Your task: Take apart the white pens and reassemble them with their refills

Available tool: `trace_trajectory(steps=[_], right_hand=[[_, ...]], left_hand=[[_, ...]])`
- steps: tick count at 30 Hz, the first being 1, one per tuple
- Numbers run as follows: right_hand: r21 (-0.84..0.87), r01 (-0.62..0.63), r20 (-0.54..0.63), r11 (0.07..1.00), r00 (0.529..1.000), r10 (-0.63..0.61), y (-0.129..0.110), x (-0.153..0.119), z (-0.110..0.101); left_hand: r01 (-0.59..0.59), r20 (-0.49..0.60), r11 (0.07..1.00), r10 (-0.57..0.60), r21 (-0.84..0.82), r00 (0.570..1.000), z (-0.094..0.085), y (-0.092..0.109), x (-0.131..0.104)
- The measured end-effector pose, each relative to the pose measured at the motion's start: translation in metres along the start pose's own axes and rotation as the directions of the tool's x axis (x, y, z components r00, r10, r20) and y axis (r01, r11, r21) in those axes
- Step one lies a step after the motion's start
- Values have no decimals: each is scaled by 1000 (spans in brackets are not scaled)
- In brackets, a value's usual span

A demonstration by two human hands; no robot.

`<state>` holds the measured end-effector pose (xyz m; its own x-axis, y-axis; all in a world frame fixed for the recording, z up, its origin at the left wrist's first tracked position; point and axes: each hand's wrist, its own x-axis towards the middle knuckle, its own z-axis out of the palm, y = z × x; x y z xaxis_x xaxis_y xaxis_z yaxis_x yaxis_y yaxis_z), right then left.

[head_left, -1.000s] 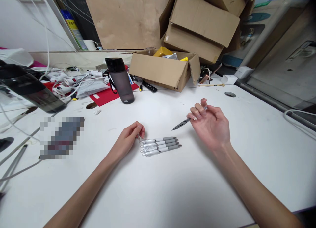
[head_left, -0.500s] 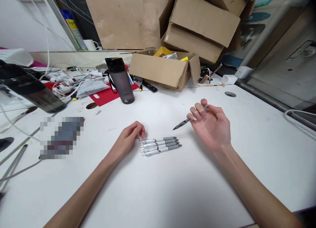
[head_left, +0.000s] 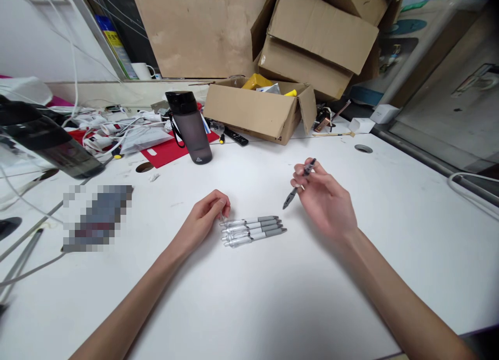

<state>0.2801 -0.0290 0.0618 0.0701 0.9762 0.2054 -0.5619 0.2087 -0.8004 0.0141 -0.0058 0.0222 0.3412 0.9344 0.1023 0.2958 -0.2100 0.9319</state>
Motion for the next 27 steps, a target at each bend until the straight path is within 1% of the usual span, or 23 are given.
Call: trace_trajectory(steps=[2,3,5,7,9,11,14,16,18,19,21,23,25,27], right_hand=[[-200,47,53,979,998,-37,5,-2,0],[-322,86,91,943,994,-60,7,-3,0],[-541,187,190,820,977,-98,13,-6,0],[-658,293,307,694,946,-107,19,-9,1],[-692,369,405,621,910,-89,25,-13,2],[-696,415,478,585,877,-53,30,-17,4],[-684,457,551,568,834,-8,38,-22,7],[-675,463,577,574,817,19,40,-24,9],[-687,445,568,574,822,44,39,-24,9],[-704,428,548,566,835,50,38,-23,9],[-747,386,475,541,879,28,33,-20,6],[-780,338,371,527,928,-45,28,-15,1],[-784,288,272,551,956,-113,23,-9,-5],[-768,225,203,600,973,-106,20,-5,-11]], left_hand=[[-10,-2,1000,10,-11,1000,1,3,-1],[-15,1,1000,15,-23,1000,1,4,-2],[-22,26,998,24,-61,999,2,7,-3],[-17,65,996,23,-92,998,4,8,-4],[-8,99,995,18,-96,995,6,10,-6],[-22,119,997,32,-80,992,9,12,-8],[-88,131,995,94,-51,987,14,14,-10],[-118,113,992,122,-35,986,15,13,-10],[-117,73,993,118,-23,990,15,11,-9],[-106,47,994,107,-19,993,13,10,-9],[-83,-20,996,83,-26,996,9,7,-7],[-74,-94,996,68,-53,993,3,7,-5],[-81,-150,994,69,-79,986,-2,8,-3],[-94,-185,993,79,-75,980,-7,11,-2]])
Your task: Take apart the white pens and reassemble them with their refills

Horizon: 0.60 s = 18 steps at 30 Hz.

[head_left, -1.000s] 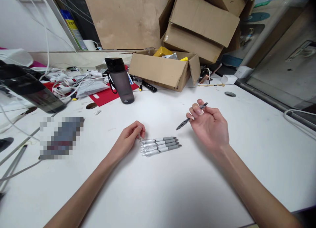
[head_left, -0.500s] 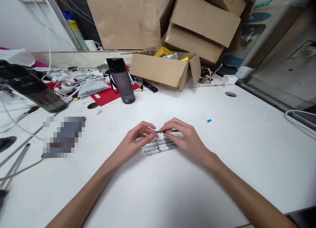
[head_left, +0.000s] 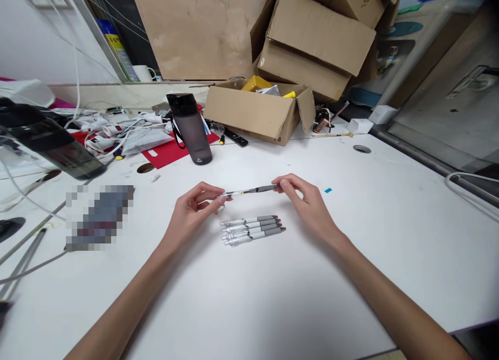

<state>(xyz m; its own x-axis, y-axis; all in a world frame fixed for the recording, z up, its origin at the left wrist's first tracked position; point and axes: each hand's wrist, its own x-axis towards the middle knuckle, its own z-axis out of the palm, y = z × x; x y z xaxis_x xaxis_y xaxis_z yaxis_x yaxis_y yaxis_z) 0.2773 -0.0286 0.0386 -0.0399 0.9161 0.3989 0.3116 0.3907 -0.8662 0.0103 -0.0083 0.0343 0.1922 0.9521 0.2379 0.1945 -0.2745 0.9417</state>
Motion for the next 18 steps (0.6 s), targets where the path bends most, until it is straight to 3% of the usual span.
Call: trace_trajectory(steps=[6,13,18], right_hand=[[16,-99,80,995,992,98,11,3,-5],[-94,-149,203,984,965,165,19,3,-9],[-209,-88,275,974,951,145,25,-2,-8]], left_hand=[[-35,-13,997,36,76,999,-7,2,1],[-15,204,972,-34,235,978,-15,-6,6],[-35,323,918,-104,396,941,-15,-9,5]])
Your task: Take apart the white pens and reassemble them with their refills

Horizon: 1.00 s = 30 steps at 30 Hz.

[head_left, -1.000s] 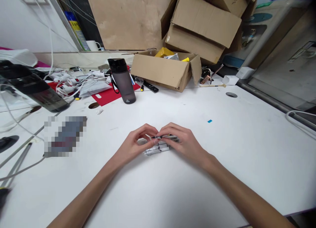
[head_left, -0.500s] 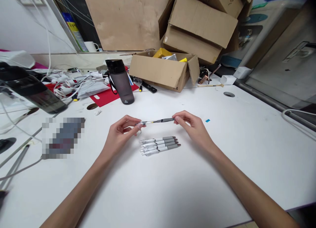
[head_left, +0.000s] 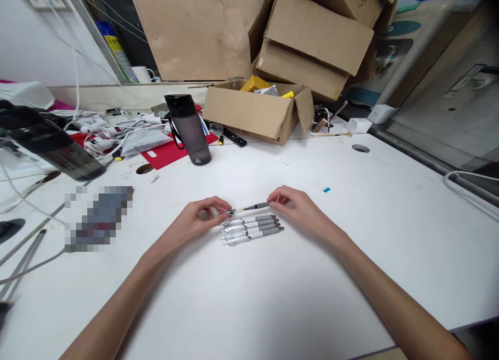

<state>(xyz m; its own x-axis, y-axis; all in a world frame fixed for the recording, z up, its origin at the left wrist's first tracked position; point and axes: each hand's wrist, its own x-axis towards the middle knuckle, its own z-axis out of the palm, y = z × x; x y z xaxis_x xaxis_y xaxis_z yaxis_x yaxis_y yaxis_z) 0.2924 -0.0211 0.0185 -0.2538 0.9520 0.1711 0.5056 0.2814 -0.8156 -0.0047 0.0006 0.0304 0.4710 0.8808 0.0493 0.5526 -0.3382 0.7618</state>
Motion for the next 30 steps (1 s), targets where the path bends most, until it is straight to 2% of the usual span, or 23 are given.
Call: trace_trajectory(steps=[8,30], right_hand=[[-103,17,77,994,997,-9,4,-2,2],[-137,-23,102,990,994,38,-4,-5,1]], left_hand=[[24,29,993,-28,115,999,3,-10,-1],[-60,59,990,53,124,997,6,-7,0]])
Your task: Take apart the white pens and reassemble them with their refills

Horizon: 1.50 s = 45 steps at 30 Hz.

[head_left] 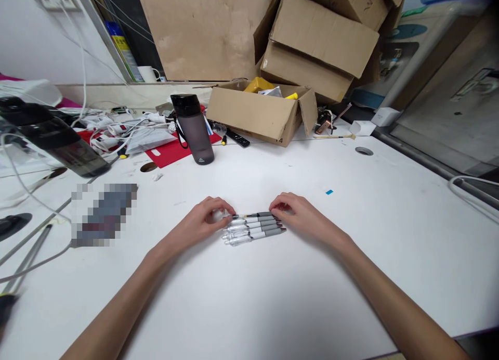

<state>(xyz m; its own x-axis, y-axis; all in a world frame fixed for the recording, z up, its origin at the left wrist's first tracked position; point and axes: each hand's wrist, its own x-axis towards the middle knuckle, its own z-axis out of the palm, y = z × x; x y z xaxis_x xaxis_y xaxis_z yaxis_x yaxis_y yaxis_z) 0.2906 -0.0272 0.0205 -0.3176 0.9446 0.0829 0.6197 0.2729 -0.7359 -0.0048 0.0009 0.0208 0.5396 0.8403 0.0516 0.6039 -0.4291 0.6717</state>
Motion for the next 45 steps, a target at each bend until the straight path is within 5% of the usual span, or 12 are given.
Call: trace_trajectory(steps=[9,14,20,26,32,38,45], right_hand=[[64,-9,-84,998,996,14,3,5,14],[187,-9,-211,982,976,49,-4,7,40],[299,8,-335,954,937,98,-15,16,63],[493,0,-393,870,892,223,-7,32,71],[574,126,-474,809,857,203,21,87,63],[558,71,-462,827,855,238,41,141,51],[506,57,-426,860,884,193,51,145,46]], left_hand=[[7,-42,1000,-8,-28,999,4,0,1],[154,-245,969,-199,-192,949,35,13,1],[162,-310,919,-281,-360,908,69,38,3],[122,-379,760,-449,-638,809,63,30,15],[-61,-452,683,-411,-728,792,52,1,68],[-24,-502,836,-306,-548,809,40,-14,118],[28,-448,919,-218,-393,867,36,-9,118]])
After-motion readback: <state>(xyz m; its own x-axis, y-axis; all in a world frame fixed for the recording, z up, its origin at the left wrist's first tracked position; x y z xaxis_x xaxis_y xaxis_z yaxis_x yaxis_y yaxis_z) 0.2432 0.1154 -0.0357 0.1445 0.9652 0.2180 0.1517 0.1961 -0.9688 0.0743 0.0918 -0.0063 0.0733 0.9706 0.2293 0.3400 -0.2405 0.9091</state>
